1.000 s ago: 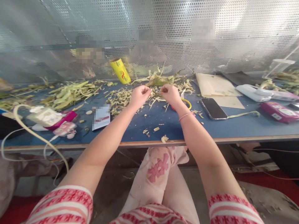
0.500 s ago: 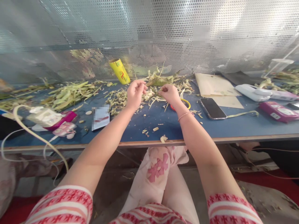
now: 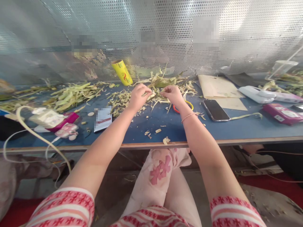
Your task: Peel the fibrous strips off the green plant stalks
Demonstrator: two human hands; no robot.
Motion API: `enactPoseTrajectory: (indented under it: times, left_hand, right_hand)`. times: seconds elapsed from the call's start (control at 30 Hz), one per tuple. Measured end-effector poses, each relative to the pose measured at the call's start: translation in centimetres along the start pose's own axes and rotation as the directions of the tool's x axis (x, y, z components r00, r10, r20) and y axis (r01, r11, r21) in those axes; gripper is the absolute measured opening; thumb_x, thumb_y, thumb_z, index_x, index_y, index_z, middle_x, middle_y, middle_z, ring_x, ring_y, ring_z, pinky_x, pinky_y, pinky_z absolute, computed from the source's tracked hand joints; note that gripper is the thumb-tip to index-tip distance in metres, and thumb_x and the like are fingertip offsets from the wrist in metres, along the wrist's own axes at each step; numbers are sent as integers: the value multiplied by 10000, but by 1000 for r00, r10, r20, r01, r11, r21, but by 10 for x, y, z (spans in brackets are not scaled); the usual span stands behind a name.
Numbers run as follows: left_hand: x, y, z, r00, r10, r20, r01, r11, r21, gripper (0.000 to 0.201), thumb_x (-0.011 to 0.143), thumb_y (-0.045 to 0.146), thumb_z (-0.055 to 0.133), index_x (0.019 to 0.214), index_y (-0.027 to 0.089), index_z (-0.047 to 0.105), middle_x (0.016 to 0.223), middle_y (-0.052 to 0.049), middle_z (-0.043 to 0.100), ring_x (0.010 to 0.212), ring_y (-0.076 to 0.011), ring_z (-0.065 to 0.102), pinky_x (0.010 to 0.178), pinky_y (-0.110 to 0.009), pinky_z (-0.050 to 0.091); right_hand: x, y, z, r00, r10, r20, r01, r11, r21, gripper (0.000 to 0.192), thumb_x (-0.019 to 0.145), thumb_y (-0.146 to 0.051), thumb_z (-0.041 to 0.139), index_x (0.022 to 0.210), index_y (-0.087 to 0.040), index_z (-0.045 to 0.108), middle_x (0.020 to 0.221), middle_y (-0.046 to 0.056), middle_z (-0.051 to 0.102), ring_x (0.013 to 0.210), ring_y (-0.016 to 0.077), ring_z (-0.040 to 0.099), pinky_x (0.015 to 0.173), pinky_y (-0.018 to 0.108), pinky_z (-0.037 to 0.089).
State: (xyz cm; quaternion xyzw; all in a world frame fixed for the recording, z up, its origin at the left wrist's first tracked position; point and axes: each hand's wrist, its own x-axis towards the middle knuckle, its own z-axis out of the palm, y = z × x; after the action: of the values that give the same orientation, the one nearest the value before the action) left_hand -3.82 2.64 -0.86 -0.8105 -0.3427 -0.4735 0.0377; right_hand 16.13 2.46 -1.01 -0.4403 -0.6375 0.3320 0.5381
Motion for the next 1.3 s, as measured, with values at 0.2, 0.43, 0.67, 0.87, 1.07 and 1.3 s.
enactPoseTrajectory:
  times: [0.2, 0.43, 0.67, 0.87, 1.07, 1.3]
  left_hand:
    - [0, 10, -2, 999, -33, 24, 36, 992, -125, 60, 840, 243, 652, 822, 219, 704, 838, -25, 711, 812, -137, 642, 802, -308, 503]
    - [1, 18, -6, 995, -81, 56, 88, 988, -128, 92, 851, 235, 631, 829, 224, 719, 864, -30, 728, 839, -143, 650, 838, -323, 506]
    - [-1, 23, 0, 994, -69, 85, 81, 986, -145, 107, 858, 227, 615, 841, 210, 719, 858, -36, 730, 787, -128, 641, 742, -275, 497]
    - [-3, 28, 7, 980, -189, 59, 196, 966, -168, 79, 831, 208, 638, 813, 208, 715, 842, -33, 723, 734, -126, 623, 719, -277, 490]
    - [-3, 31, 10, 960, -276, 40, 278, 938, -206, 67, 811, 213, 652, 793, 190, 712, 786, -22, 693, 661, -117, 581, 670, -268, 472]
    - [-6, 27, 14, 955, -293, 38, 292, 919, -266, 139, 865, 262, 586, 859, 190, 704, 902, -40, 726, 764, -128, 638, 713, -264, 503]
  right_hand:
    - [1, 1, 1, 999, 1, 35, -2, 999, 44, 349, 566, -404, 812, 654, -157, 583, 550, -33, 560, 538, 79, 474, 570, 250, 357]
    - [-1, -2, 1, 999, -2, 38, 1, 1000, 15, 371, 571, -433, 817, 656, -158, 582, 561, -27, 570, 546, 81, 479, 573, 255, 366]
    - [-2, -4, 1, 999, -2, 46, 3, 1000, -31, 366, 566, -421, 820, 675, -158, 590, 569, -29, 562, 553, 88, 491, 602, 272, 404]
    - [-2, -3, 4, 999, -17, 32, 19, 998, -52, 334, 569, -398, 806, 695, -166, 602, 601, -24, 579, 584, 109, 527, 619, 285, 441]
    - [-2, -5, 6, 998, -56, 10, 56, 992, -116, 250, 604, -337, 763, 683, -170, 595, 602, -31, 552, 603, 115, 526, 610, 276, 424]
    - [-6, -11, 6, 999, -43, 9, 44, 992, -118, 171, 643, -268, 717, 699, -161, 596, 606, -29, 545, 588, 103, 486, 599, 269, 375]
